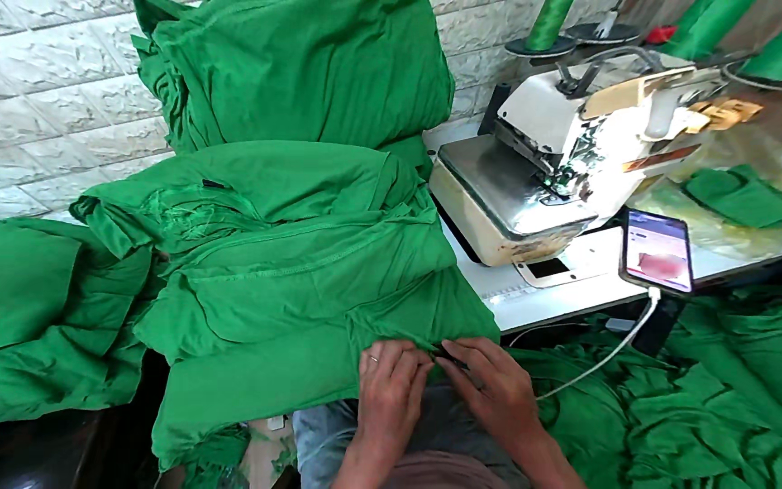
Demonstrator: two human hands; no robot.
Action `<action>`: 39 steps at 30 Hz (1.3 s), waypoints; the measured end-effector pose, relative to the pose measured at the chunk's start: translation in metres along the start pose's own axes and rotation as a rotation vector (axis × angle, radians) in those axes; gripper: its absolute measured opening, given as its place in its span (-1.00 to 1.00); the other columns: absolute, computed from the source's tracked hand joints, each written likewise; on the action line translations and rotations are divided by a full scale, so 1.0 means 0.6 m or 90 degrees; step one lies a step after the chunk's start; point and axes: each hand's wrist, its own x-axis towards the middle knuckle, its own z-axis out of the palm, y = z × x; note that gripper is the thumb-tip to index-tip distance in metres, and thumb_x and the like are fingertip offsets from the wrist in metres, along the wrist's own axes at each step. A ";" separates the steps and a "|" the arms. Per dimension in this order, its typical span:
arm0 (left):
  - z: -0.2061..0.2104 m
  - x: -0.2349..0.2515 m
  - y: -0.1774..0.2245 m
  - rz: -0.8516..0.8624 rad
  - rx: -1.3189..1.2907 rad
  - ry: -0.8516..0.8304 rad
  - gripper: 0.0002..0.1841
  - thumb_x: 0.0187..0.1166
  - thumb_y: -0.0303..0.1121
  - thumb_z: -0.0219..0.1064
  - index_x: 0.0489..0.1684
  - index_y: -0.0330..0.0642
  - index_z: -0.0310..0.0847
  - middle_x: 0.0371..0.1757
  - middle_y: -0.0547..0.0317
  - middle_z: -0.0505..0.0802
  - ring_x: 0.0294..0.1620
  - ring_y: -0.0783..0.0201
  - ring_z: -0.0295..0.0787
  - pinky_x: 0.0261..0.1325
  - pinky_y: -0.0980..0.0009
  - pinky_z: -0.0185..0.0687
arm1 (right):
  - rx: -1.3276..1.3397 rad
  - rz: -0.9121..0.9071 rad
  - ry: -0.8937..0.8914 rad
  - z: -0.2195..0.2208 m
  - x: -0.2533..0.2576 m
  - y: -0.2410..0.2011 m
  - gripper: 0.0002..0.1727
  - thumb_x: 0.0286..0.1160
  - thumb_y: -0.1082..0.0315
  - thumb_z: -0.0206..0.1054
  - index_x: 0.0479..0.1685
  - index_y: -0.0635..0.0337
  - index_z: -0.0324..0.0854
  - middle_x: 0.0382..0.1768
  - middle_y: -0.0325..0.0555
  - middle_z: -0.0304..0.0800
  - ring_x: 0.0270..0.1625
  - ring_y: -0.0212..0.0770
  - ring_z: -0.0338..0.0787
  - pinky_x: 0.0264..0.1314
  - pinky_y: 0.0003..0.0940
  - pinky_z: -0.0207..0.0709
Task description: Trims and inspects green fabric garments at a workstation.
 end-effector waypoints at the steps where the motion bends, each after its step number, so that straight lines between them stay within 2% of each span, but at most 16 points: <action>1: 0.000 0.000 0.000 -0.001 0.000 -0.001 -0.91 0.57 -0.30 0.41 -0.25 -0.06 0.80 -0.09 0.20 0.85 0.04 0.23 0.73 0.17 0.32 0.55 | 0.005 -0.003 -0.003 0.001 0.001 0.000 -0.77 0.63 0.20 0.35 -0.07 0.15 0.83 -0.19 -0.05 0.84 -0.09 -0.25 0.81 -0.01 -0.52 0.65; 6: -0.011 -0.001 -0.006 0.036 -0.041 -0.037 -0.89 0.60 -0.28 0.37 -0.26 -0.05 0.77 -0.07 0.21 0.85 0.05 0.26 0.71 0.23 0.32 0.49 | 0.083 0.025 0.002 -0.001 -0.006 0.003 -0.76 0.64 0.21 0.36 -0.07 0.20 0.79 -0.20 -0.04 0.80 -0.11 -0.38 0.79 -0.02 -0.68 0.63; 10: -0.059 0.008 -0.007 0.063 -0.310 -0.249 -0.84 0.61 -0.26 0.40 -0.30 -0.09 0.81 -0.08 0.25 0.88 0.13 0.37 0.71 0.42 0.32 0.35 | 0.069 0.057 -0.018 -0.010 -0.012 0.015 -0.53 0.46 -0.04 0.49 0.13 0.11 0.61 -0.02 0.00 0.76 -0.11 -0.33 0.76 -0.16 -0.60 0.63; 12: -0.079 0.022 -0.007 0.052 -0.468 -0.353 -0.82 0.62 -0.28 0.40 -0.29 -0.20 0.80 -0.10 0.16 0.87 0.15 0.33 0.71 0.41 0.37 0.44 | 0.040 0.045 -0.018 -0.008 -0.015 0.024 -0.61 0.47 0.06 0.48 0.11 0.11 0.66 -0.01 0.05 0.74 -0.20 -0.28 0.75 -0.28 -0.56 0.62; 14: -0.086 0.033 -0.009 0.024 -0.544 -0.359 -0.81 0.63 -0.31 0.39 -0.17 -0.28 0.72 -0.08 0.07 0.84 0.16 0.30 0.72 0.35 0.37 0.56 | 0.060 0.038 -0.011 -0.010 -0.014 0.026 -0.79 0.52 0.24 0.41 -0.01 0.11 0.76 -0.03 0.01 0.72 -0.19 -0.37 0.73 -0.21 -0.66 0.62; 16: -0.085 0.045 -0.007 0.005 -0.393 -0.284 -0.74 0.56 -0.35 0.42 0.10 -0.25 0.65 0.15 0.05 0.80 0.33 0.26 0.67 0.43 0.29 0.57 | 0.093 0.050 -0.003 -0.012 -0.011 0.021 -0.83 0.57 0.31 0.33 -0.04 0.13 0.77 -0.02 -0.03 0.72 -0.11 -0.48 0.72 -0.07 -0.77 0.59; 18: -0.071 0.060 -0.008 0.018 -0.131 -0.231 -0.59 0.41 -0.44 0.42 0.27 -0.20 0.61 0.36 0.05 0.77 0.52 0.10 0.58 0.51 0.00 0.40 | 0.123 0.085 0.016 -0.012 -0.005 0.013 -0.81 0.61 0.35 0.29 -0.04 0.22 0.78 -0.05 -0.02 0.80 -0.13 -0.50 0.74 -0.07 -0.78 0.59; 20: -0.051 0.069 -0.014 0.036 0.028 -0.199 -0.58 0.37 -0.44 0.42 0.26 -0.13 0.64 0.29 0.13 0.82 0.49 0.06 0.61 0.48 -0.13 0.29 | 0.144 0.148 0.030 -0.014 0.002 0.005 -0.76 0.61 0.38 0.26 0.04 0.32 0.77 -0.15 -0.04 0.85 -0.24 -0.53 0.74 -0.15 -0.76 0.60; 21: -0.044 0.073 -0.016 0.038 0.049 -0.186 -0.64 0.43 -0.42 0.42 0.22 -0.12 0.67 0.15 0.19 0.86 0.39 0.11 0.68 0.51 -0.15 0.24 | 0.158 0.177 0.031 -0.017 0.007 0.002 -0.73 0.65 0.37 0.24 0.11 0.35 0.71 -0.20 -0.07 0.83 -0.28 -0.57 0.70 -0.17 -0.77 0.57; 23: -0.032 0.080 -0.018 0.037 0.062 -0.155 -0.80 0.55 -0.36 0.39 0.07 -0.11 0.73 -0.11 0.26 0.89 0.12 0.21 0.80 0.52 -0.15 0.25 | 0.184 0.213 0.036 -0.022 0.020 0.002 -0.72 0.69 0.34 0.22 0.17 0.37 0.61 -0.26 -0.17 0.77 -0.28 -0.65 0.64 -0.17 -0.81 0.51; 26: -0.019 0.092 -0.022 0.001 0.054 -0.151 -0.87 0.64 -0.31 0.32 -0.11 -0.09 0.78 -0.23 0.28 0.89 -0.02 0.24 0.82 0.48 -0.11 0.28 | 0.145 0.246 0.027 -0.024 0.038 0.011 -0.73 0.62 0.31 0.28 0.10 0.33 0.64 -0.37 -0.24 0.73 -0.37 -0.63 0.63 -0.26 -0.76 0.53; 29: -0.003 0.097 -0.018 0.013 0.175 -0.092 -0.87 0.48 -0.25 0.47 -0.17 -0.06 0.80 -0.16 0.17 0.86 0.04 0.08 0.79 0.27 -0.09 0.42 | 0.083 0.292 -0.025 -0.020 0.042 0.019 -0.73 0.54 0.22 0.32 0.04 0.20 0.71 -0.44 -0.28 0.69 -0.46 -0.49 0.60 -0.41 -0.59 0.50; 32: 0.000 0.099 0.001 0.036 0.164 -0.031 -0.86 0.49 -0.34 0.44 -0.13 -0.16 0.76 -0.17 0.08 0.82 -0.13 0.09 0.77 -0.07 0.17 0.59 | 0.079 0.310 -0.033 -0.020 0.039 0.020 -0.72 0.53 0.20 0.33 0.04 0.18 0.72 -0.43 -0.29 0.69 -0.45 -0.51 0.59 -0.41 -0.62 0.50; 35: 0.006 0.091 0.017 0.016 -0.020 -0.075 -0.82 0.58 -0.32 0.40 -0.19 -0.30 0.74 -0.27 0.03 0.81 -0.25 0.17 0.80 -0.10 0.30 0.77 | 0.088 0.303 -0.027 -0.020 0.038 0.021 -0.73 0.53 0.22 0.34 0.02 0.20 0.72 -0.44 -0.30 0.69 -0.47 -0.52 0.58 -0.43 -0.63 0.48; 37: 0.015 0.084 0.014 0.000 -0.017 -0.129 -0.81 0.56 -0.33 0.42 -0.20 -0.32 0.76 -0.24 -0.01 0.81 -0.19 0.10 0.82 -0.03 0.26 0.79 | 0.102 0.302 -0.024 -0.020 0.038 0.021 -0.75 0.52 0.24 0.34 0.01 0.20 0.72 -0.44 -0.31 0.70 -0.47 -0.54 0.58 -0.42 -0.65 0.48; 39: 0.016 0.086 0.008 -0.044 -0.028 -0.134 -0.84 0.59 -0.38 0.37 -0.27 -0.31 0.76 -0.29 0.02 0.83 -0.26 0.16 0.85 -0.11 0.29 0.80 | 0.114 0.303 -0.022 -0.022 0.037 0.023 -0.76 0.51 0.25 0.34 0.00 0.20 0.73 -0.43 -0.32 0.71 -0.46 -0.58 0.58 -0.41 -0.69 0.48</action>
